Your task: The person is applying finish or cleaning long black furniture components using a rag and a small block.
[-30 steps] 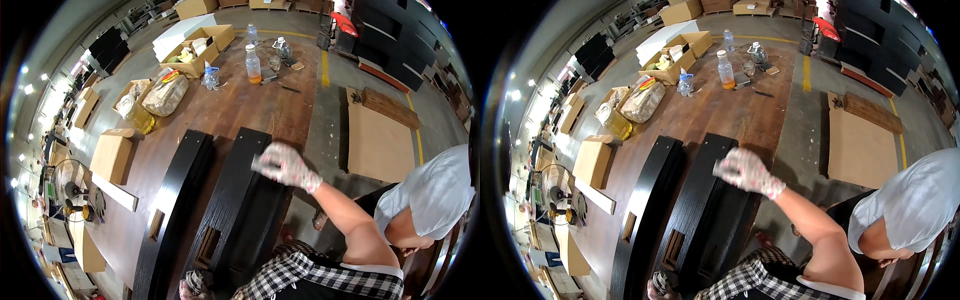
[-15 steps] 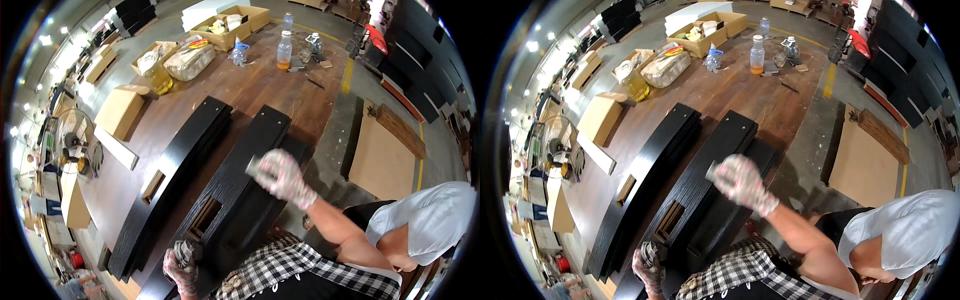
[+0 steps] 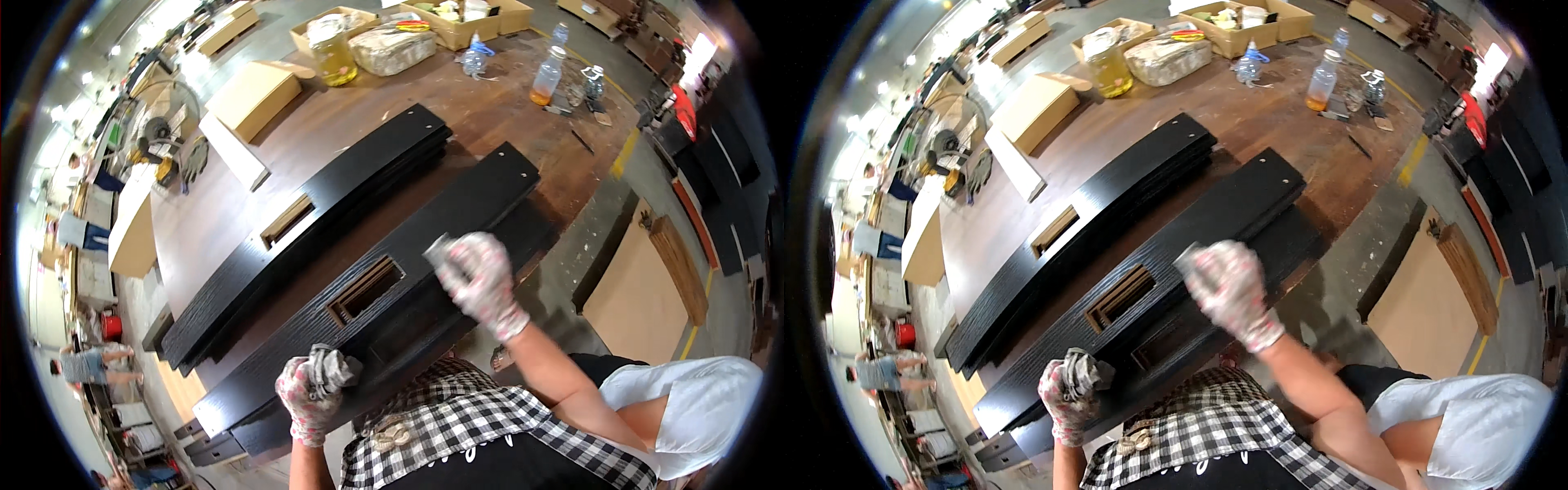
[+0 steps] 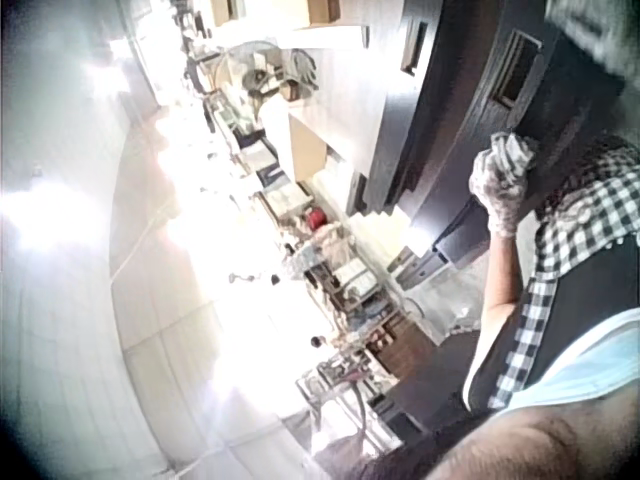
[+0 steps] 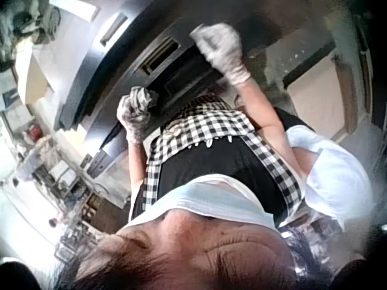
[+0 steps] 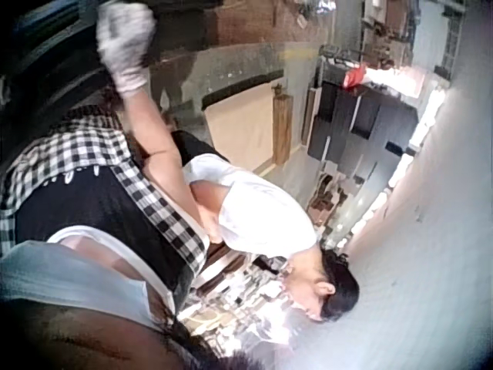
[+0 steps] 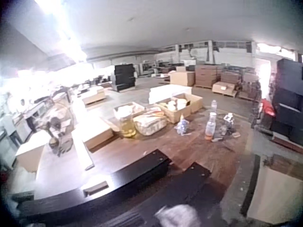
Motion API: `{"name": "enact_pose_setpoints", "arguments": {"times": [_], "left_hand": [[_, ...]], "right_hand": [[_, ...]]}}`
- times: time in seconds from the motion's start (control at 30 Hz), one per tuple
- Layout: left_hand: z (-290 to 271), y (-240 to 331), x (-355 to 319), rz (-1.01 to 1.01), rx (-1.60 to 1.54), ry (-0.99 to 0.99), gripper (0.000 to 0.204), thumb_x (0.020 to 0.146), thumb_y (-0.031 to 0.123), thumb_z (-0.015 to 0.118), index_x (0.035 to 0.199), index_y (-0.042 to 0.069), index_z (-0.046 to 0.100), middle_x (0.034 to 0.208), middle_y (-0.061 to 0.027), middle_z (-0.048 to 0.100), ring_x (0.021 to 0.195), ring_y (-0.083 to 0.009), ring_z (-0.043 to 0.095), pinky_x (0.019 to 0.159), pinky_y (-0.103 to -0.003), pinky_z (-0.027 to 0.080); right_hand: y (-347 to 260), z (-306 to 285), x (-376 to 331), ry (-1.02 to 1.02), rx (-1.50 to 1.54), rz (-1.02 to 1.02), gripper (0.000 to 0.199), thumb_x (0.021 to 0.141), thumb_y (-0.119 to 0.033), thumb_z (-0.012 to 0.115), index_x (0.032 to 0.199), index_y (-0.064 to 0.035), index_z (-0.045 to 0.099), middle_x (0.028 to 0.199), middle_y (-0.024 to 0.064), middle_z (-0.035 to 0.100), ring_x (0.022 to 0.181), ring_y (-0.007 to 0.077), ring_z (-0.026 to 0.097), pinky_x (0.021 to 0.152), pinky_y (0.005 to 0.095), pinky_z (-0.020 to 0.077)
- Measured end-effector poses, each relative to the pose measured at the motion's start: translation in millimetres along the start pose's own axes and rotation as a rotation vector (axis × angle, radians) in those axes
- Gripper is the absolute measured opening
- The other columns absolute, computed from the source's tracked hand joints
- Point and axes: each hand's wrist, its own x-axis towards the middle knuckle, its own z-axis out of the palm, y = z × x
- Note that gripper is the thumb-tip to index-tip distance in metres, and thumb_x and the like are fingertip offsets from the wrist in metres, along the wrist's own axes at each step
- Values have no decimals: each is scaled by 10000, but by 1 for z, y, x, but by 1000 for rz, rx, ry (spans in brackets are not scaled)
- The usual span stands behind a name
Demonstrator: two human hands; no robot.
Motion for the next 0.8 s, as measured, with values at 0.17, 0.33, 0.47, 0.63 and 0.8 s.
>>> {"name": "enact_pose_setpoints", "arguments": {"times": [0.17,0.33,0.47,0.63,0.8], "left_hand": [[-2,-3,-38,1,-58,-85,273,652,233,794,802,46,662,769,-144,634,686,-335,625,637,-395,505],[-13,-31,-73,1,-109,-233,314,570,193,820,782,36,649,751,-132,629,681,-335,619,614,-400,494],[-38,-60,-104,-40,-160,-313,361,568,201,791,862,46,649,864,-136,639,798,-333,620,696,-421,496],[-60,-94,-138,-48,-236,-299,295,629,203,791,845,62,648,813,-118,618,769,-319,613,663,-422,488],[-88,-126,-183,-106,-205,-291,347,585,171,782,879,34,657,842,-133,635,802,-330,623,706,-414,497]], "right_hand": [[14,9,-6,-31,-144,-122,155,783,-137,708,917,-90,647,815,78,589,751,266,570,658,409,461],[-111,65,-40,-149,19,-543,283,854,-252,652,1108,-138,606,890,24,598,773,182,550,688,362,436],[-115,69,-39,-49,100,-83,147,822,-202,720,917,-97,681,865,78,669,798,222,624,718,386,493],[-96,83,-65,-56,-106,-174,206,714,-49,751,887,-41,640,854,119,604,797,309,604,715,413,499],[-214,140,-106,-254,3,-223,232,724,-113,754,922,-81,638,883,92,590,805,291,583,697,416,474]]}}
